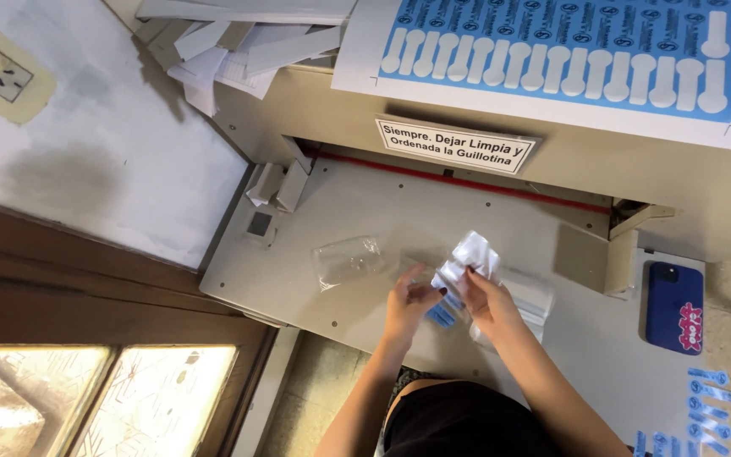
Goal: The person peels blue bone-shaped stickers from a sheet and places them into small clear plastic bags. The person handles the sticker sheet, individual stickers, and plastic bags throughout the task.
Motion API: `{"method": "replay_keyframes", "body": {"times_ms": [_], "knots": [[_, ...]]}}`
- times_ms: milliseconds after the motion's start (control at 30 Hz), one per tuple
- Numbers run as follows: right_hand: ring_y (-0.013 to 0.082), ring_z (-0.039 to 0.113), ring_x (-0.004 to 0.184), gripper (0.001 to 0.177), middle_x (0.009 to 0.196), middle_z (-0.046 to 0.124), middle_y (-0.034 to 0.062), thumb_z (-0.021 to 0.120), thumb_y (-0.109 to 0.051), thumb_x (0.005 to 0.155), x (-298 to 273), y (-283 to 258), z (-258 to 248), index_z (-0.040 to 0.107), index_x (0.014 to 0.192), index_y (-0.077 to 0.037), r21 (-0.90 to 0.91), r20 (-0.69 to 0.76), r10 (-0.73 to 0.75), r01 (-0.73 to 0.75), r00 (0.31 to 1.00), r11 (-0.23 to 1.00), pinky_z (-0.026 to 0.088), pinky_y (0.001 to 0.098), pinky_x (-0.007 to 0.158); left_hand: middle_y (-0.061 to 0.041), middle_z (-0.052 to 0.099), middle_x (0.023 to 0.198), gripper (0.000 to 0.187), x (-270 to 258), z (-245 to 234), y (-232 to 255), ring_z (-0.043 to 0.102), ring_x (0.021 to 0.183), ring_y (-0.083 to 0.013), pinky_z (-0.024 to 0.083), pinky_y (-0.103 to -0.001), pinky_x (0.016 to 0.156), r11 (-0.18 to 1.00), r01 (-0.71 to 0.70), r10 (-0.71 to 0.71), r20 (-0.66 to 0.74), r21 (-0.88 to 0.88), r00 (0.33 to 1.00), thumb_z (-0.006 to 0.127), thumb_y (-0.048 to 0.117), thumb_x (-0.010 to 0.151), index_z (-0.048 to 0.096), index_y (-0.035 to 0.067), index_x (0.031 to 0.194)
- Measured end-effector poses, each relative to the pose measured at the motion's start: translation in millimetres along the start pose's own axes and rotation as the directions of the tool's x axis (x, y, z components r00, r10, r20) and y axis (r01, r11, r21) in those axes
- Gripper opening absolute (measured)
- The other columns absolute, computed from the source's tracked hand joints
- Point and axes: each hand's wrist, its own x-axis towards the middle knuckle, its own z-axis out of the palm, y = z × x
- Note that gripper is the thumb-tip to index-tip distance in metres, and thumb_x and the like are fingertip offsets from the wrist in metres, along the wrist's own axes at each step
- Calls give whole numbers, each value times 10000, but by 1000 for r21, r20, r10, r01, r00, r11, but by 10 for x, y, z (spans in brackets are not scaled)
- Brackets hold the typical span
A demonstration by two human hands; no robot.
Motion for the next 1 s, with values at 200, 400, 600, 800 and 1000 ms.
{"method": "replay_keyframes", "body": {"times_ms": [200, 400, 600, 800, 1000], "knots": [[209, 741, 1040, 225, 1101, 774, 68, 800, -171, 905, -246, -15, 201, 747, 1114, -109, 198, 41, 66, -73, 997, 977, 594, 335, 960, -20, 747, 994, 260, -219, 309, -20, 730, 837, -157, 600, -271, 738, 764, 83, -178, -84, -640, 980, 805, 1, 865, 731, 50, 1108], [296, 704, 1126, 328, 1200, 729, 144, 748, -16, 896, -227, -69, 130, 673, 1212, -59, 2, 196, -123, 125, 973, 992, 555, 426, 1032, 3, 732, 736, 58, -66, 10, -295, 626, 639, -47, 479, -169, 579, 939, -63, -21, -238, -339, 971, 844, 123, 876, 802, 85, 865], [238, 756, 958, 277, 1000, 800, 159, 811, 48, 807, -260, 15, -168, 789, 1077, -8, -539, 433, -160, 397, 887, 743, 597, 373, 890, -113, 804, 871, 174, -316, -452, -267, 751, 853, -154, 598, -321, 818, 961, -274, 276, -69, 39, 959, 888, 47, 783, 804, 26, 934], [259, 751, 1046, 350, 1095, 809, 189, 800, 52, 810, -368, 252, -178, 810, 1155, -1, -619, 465, -63, 375, 883, 690, 585, 396, 943, -96, 805, 956, 281, -436, -543, -329, 755, 968, -184, 581, -348, 920, 969, -230, 231, -1, 94, 973, 931, 19, 696, 766, 39, 923], [322, 729, 1111, 426, 1118, 797, 203, 902, -81, 761, -526, 356, -5, 778, 1165, -26, -630, 508, -161, 493, 846, 601, 563, 480, 996, -139, 780, 1059, 295, -449, -422, -261, 735, 1055, -260, 562, -403, 963, 975, -213, 215, -43, 58, 976, 891, 17, 756, 685, 26, 967]]}}
